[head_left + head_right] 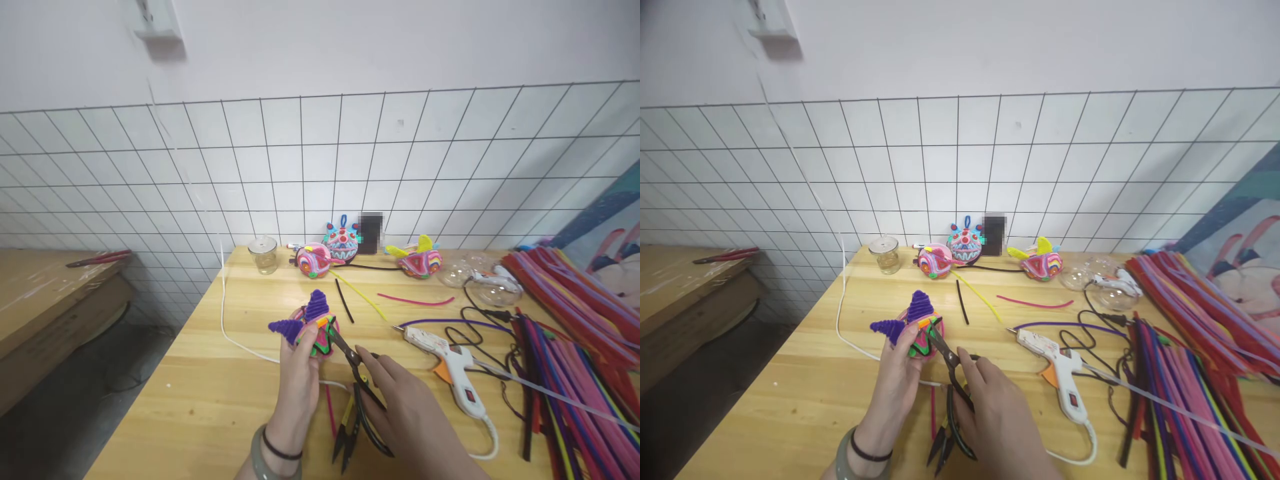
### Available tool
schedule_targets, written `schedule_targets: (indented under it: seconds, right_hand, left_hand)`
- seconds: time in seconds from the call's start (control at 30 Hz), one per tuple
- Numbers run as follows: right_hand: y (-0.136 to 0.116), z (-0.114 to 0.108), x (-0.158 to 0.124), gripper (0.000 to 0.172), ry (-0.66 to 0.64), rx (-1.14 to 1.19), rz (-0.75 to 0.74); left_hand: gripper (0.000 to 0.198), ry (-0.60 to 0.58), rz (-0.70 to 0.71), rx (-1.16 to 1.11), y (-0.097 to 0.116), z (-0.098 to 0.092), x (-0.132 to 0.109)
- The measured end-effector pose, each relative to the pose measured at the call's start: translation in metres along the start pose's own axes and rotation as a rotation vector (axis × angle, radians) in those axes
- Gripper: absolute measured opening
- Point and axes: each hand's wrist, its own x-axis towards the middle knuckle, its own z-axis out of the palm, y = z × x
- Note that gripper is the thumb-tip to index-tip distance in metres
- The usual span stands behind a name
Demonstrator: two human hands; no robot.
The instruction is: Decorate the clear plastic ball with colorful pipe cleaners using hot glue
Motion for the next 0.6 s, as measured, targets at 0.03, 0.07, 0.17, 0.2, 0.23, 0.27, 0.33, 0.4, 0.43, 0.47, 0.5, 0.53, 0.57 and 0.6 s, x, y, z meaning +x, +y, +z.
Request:
schedule_targets:
  seconds: [0.03, 0.07, 0.17, 0.2, 0.23, 0.27, 0.33, 0.4, 0.43, 0.47, 0.5, 0.53, 0.57, 0.6]
  right_hand:
    - [0.0008, 0.0004, 0.0003, 0.040, 0.001, -0.021, -0.016]
    - [0.0018, 0.0007, 0.0006, 0.040, 0.004, -0.043, -0.033]
    - [0.0043, 0.0010, 0.0014, 0.040, 0.004, -0.096, -0.072]
    - [0.0047, 0.0009, 0.0017, 0.040, 0.001, -0.094, -0.079]
    - [0.0049, 0.0008, 0.0019, 0.040, -0.006, -0.082, -0.081]
    - [0.0047, 0.0007, 0.0022, 0.040, -0.017, -0.064, -0.080]
    - [0.0037, 0.0006, 0.0029, 0.040, -0.033, -0.028, -0.069]
    - [0.0019, 0.0003, 0.0039, 0.039, -0.040, -0.013, -0.063]
    - [0.0007, 0.0001, 0.0046, 0.038, -0.043, -0.013, -0.062]
    - [-0.0004, -0.0001, 0.0055, 0.036, -0.045, -0.016, -0.065]
    - [-0.0016, -0.0002, 0.0064, 0.035, -0.043, -0.024, -0.072]
    - [-0.0027, -0.0002, 0.0072, 0.034, -0.037, -0.038, -0.084]
    - [-0.0036, 0.0002, 0.0080, 0.033, -0.027, -0.056, -0.096]
    - [-0.0043, 0.0009, 0.0086, 0.033, -0.014, -0.076, -0.107]
  left_hand:
    - [0.045, -0.004, 0.004, -0.001, -0.0005, -0.0004, 0.0005]
    - [0.044, -0.009, 0.010, -0.003, -0.0010, -0.0008, 0.0010]
    - [0.042, -0.013, 0.020, -0.003, -0.0021, -0.0018, 0.0023]
    - [0.042, -0.011, 0.020, -0.001, -0.0023, -0.0019, 0.0024]
    - [0.043, -0.009, 0.018, 0.000, -0.0025, -0.0019, 0.0025]
    - [0.045, -0.008, 0.017, 0.000, -0.0027, -0.0019, 0.0024]
    - [0.049, -0.009, 0.019, 0.001, -0.0031, -0.0018, 0.0022]
    - [0.052, -0.005, 0.027, 0.009, -0.0040, -0.0018, 0.0022]
    - [0.054, 0.002, 0.033, 0.015, -0.0046, -0.0019, 0.0024]
    - [0.055, 0.012, 0.040, 0.023, -0.0054, -0.0021, 0.0028]
    - [0.055, 0.025, 0.047, 0.031, -0.0062, -0.0023, 0.0032]
    - [0.055, 0.037, 0.057, 0.036, -0.0072, -0.0025, 0.0038]
    - [0.055, 0.048, 0.068, 0.039, -0.0082, -0.0028, 0.0044]
    - [0.055, 0.055, 0.077, 0.040, -0.0092, -0.0032, 0.0051]
